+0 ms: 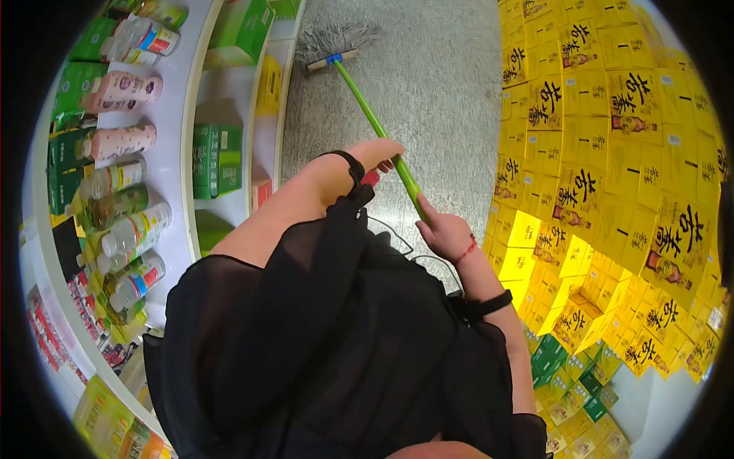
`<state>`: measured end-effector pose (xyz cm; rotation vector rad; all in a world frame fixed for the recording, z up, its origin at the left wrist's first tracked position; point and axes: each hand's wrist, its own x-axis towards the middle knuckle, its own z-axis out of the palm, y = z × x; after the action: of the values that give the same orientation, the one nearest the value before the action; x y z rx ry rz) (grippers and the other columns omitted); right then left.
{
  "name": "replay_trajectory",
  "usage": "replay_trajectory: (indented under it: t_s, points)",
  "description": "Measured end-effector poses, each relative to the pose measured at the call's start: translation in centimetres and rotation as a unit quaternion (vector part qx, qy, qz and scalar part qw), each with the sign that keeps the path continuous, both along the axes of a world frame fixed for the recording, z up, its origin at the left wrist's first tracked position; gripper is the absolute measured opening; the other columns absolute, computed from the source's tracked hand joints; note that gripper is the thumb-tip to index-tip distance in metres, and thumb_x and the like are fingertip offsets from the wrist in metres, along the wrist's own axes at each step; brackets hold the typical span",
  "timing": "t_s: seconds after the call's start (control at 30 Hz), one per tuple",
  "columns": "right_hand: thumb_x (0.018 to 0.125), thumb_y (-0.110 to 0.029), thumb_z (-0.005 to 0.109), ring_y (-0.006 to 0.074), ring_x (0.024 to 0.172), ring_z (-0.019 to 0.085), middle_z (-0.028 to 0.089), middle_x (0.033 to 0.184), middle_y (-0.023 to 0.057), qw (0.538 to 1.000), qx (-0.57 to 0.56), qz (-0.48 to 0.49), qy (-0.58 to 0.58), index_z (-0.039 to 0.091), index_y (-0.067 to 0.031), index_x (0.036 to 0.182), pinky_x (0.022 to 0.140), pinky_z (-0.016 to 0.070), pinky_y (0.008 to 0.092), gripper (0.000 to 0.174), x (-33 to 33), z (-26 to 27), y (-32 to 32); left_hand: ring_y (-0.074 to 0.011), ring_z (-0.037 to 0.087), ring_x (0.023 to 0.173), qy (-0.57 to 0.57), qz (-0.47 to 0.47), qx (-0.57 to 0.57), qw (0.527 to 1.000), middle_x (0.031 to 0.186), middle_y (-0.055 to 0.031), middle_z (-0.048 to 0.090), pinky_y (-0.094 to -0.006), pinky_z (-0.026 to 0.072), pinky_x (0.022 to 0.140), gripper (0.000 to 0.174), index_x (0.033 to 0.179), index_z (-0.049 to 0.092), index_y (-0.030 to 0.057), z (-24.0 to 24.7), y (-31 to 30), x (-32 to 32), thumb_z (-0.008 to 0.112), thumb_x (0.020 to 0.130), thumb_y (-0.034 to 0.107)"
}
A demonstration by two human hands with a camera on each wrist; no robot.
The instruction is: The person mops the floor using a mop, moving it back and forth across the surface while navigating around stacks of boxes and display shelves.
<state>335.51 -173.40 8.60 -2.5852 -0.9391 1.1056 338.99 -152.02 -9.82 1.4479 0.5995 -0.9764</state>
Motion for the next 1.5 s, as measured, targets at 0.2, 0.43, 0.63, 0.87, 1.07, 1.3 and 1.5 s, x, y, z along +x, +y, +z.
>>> replay_trajectory:
  t_s: [0.2, 0.43, 0.63, 0.87, 1.07, 1.3, 1.5]
  points:
    - [0.083, -0.028, 0.050, 0.0346, 0.060, 0.059, 0.058, 0.062, 0.0164, 1.000, -0.005, 0.020, -0.003, 0.031, -0.0144, 0.133, 0.055, 0.0463, 0.0434, 0.055, -10.1, 3.9, -7.0, -0.0217, 0.064, 0.067, 0.033, -0.132, -0.028, 0.990, 0.078, -0.0131, 0.064, -0.0307, 0.0441, 0.059, 0.046, 0.098, 0.056, 0.0013, 2.8, -6.1, -9.3, 0.050, 0.078, 0.042]
    - [0.079, -0.021, 0.058, 0.0347, 0.065, 0.060, 0.059, 0.068, 0.0175, 0.996, 0.045, -0.073, 0.015, 0.044, -0.0187, 0.127, 0.060, 0.0475, 0.0411, 0.050, -18.2, 8.4, -12.5, -0.0255, 0.064, 0.081, 0.120, -0.355, -0.052, 0.926, 0.094, -0.0219, 0.063, -0.0318, 0.0440, 0.068, 0.073, 0.119, 0.046, 0.0008, 6.8, -10.2, -14.1, 0.048, 0.078, 0.060]
    - [0.081, -0.022, 0.057, 0.0338, 0.066, 0.059, 0.060, 0.070, 0.0172, 0.994, 0.024, -0.108, -0.019, 0.045, -0.0201, 0.127, 0.059, 0.0469, 0.0407, 0.048, -17.9, 9.5, -12.9, -0.0258, 0.063, 0.083, 0.109, -0.358, -0.133, 0.918, 0.095, -0.0223, 0.063, -0.0335, 0.0434, 0.068, 0.067, 0.120, 0.043, 0.0040, 6.1, -11.0, -13.4, 0.047, 0.080, 0.057]
    - [0.084, -0.025, 0.051, 0.0343, 0.063, 0.059, 0.059, 0.068, 0.0169, 0.993, -0.021, -0.106, -0.038, 0.039, -0.0205, 0.130, 0.057, 0.0460, 0.0434, 0.048, -12.6, 6.8, -8.1, -0.0242, 0.064, 0.071, 0.122, -0.256, -0.144, 0.948, 0.092, -0.0233, 0.062, -0.0277, 0.0405, 0.052, 0.062, 0.123, 0.037, 0.0078, 3.0, -7.2, -7.5, 0.052, 0.079, 0.049]
    - [0.085, -0.028, 0.048, 0.0359, 0.062, 0.058, 0.059, 0.068, 0.0179, 0.995, 0.001, -0.092, -0.045, 0.035, -0.0166, 0.132, 0.058, 0.0463, 0.0452, 0.050, -0.8, 3.1, 1.8, -0.0212, 0.062, 0.055, 0.113, -0.086, -0.114, 0.983, 0.073, -0.0176, 0.062, -0.0261, 0.0321, 0.036, 0.052, 0.112, 0.046, 0.0023, -1.5, 1.8, 3.8, 0.057, 0.077, 0.038]
    - [0.085, -0.033, 0.047, 0.0395, 0.072, 0.059, 0.061, 0.078, 0.0225, 0.996, 0.021, -0.091, -0.009, 0.030, -0.0105, 0.133, 0.065, 0.0461, 0.0476, 0.055, 14.4, -1.3, 17.1, -0.0175, 0.057, 0.049, -0.040, 0.089, 0.060, 0.993, 0.067, -0.0086, 0.060, -0.0308, 0.0372, 0.041, 0.034, 0.081, 0.059, 0.0027, 1.8, 14.3, 16.8, 0.061, 0.074, 0.036]
    - [0.085, -0.034, 0.047, 0.0414, 0.080, 0.058, 0.060, 0.086, 0.0266, 0.992, 0.053, -0.106, 0.034, 0.025, -0.0115, 0.136, 0.074, 0.0457, 0.0456, 0.060, 18.7, -3.3, 21.6, -0.0139, 0.057, 0.051, -0.047, 0.049, 0.112, 0.991, 0.066, -0.0057, 0.058, -0.0283, 0.0303, 0.038, 0.030, 0.083, 0.059, 0.0031, 2.5, 19.7, 21.0, 0.060, 0.078, 0.033]
